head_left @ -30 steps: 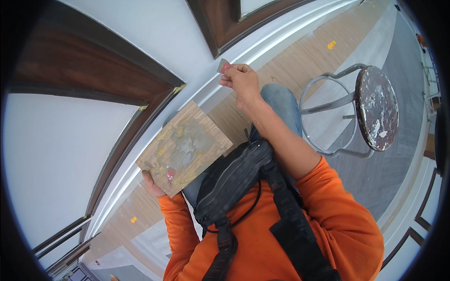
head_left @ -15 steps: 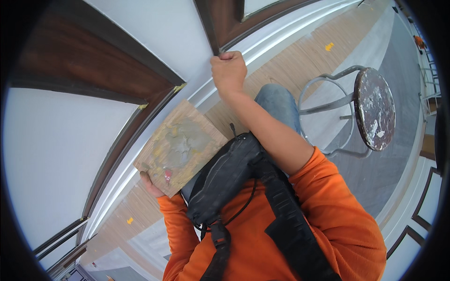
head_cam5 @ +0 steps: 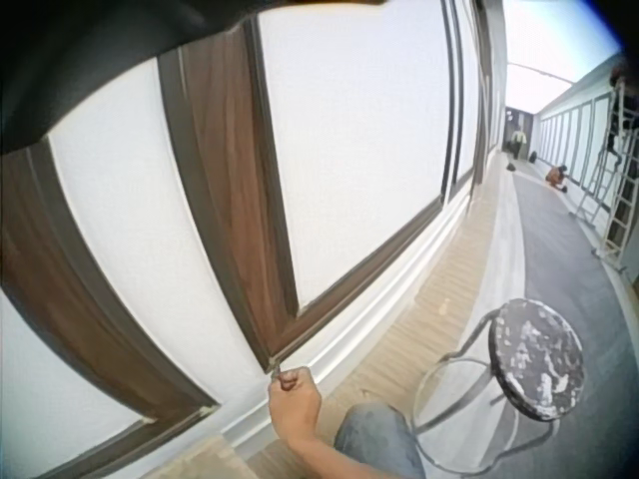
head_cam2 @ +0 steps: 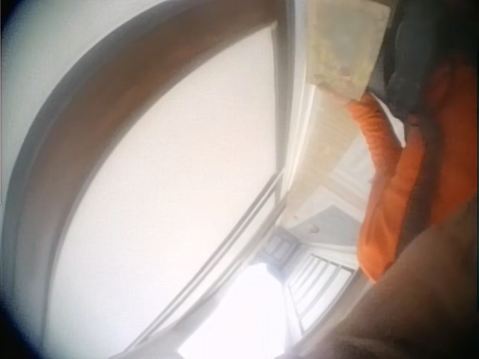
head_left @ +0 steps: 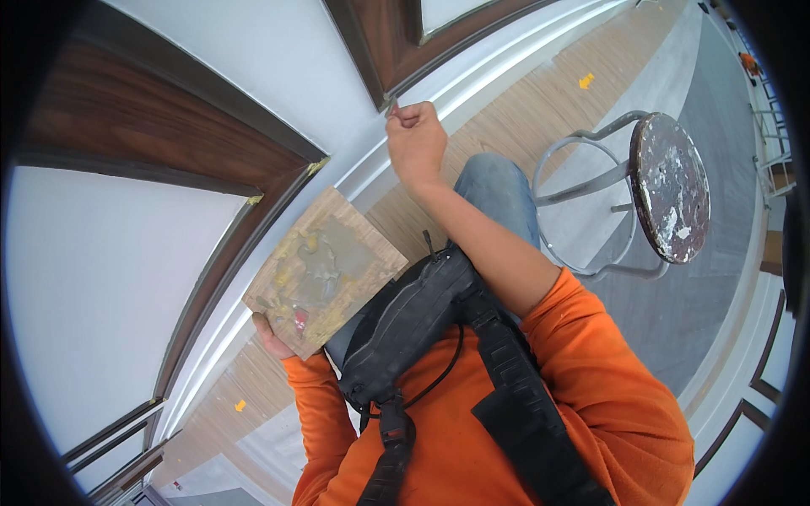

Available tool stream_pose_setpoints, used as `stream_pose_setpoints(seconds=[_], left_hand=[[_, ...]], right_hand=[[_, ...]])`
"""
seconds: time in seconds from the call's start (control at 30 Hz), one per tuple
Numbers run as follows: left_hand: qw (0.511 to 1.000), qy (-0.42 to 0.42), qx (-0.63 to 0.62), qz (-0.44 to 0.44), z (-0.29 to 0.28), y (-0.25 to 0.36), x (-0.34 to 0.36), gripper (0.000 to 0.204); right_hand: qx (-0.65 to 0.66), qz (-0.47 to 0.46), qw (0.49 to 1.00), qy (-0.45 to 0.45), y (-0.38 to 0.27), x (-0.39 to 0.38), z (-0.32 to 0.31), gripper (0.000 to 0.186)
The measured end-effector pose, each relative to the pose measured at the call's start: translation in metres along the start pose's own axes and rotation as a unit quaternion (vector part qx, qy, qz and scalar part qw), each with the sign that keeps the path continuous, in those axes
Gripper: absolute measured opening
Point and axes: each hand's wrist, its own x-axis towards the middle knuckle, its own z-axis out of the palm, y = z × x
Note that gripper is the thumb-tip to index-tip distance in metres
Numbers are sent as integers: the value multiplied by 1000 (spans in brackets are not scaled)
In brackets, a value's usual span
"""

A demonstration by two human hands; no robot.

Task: The person applies a reddish substance from a palette to the edges of dark brown wall trim using a small tool. They move along the wall, treating multiple trim sections and occasionally interacting with a coworker.

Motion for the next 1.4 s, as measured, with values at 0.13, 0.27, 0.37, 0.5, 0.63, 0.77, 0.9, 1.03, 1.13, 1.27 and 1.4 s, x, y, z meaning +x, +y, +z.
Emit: stream_pose_setpoints(seconds=[0.13, 0.27, 0.37, 0.5, 0.63, 0.77, 0.9, 1.03, 1.13, 1.27, 1.4], left_hand=[[1000, -15, 8, 4, -3, 1, 0, 66], [999, -41, 13, 3, 0, 0, 1, 73], [998, -64, 5, -4, 1, 3, 2, 76], [999, -53, 2, 1, 3, 2, 1, 75], [999, -40, 8, -19, -4, 4, 0, 74], [999, -43, 17, -15, 4, 3, 0, 72], [998, -50, 24, -1, 6, 1, 1, 70], [999, -34, 36, 7, 8, 2, 0, 68], [999, -2, 46, 3, 6, 2, -1, 65], [999, -8, 39, 0, 17, 2, -3, 65], [999, -32, 22, -6, 29, -1, -5, 65]], right_hand=[[-8, -11, 1000, -23, -9, -11, -3, 14], [-16, -2, 1000, -6, -1, 6, -6, 11], [-50, -106, 990, -83, -11, -16, -10, 9], [-54, -126, 991, 3, 2, 14, -26, 10], [-97, -149, 983, -36, -1, 33, -36, 10], [-82, -147, 985, -44, -5, 33, -28, 12], [-16, -42, 997, -68, -2, 28, -23, 12], [17, 24, 996, -87, 6, 29, -21, 15], [248, 163, 942, -155, -14, 27, -31, 16], [209, 161, 957, -119, 1, 33, -32, 17], [134, 117, 976, -123, -3, 22, -23, 16]])
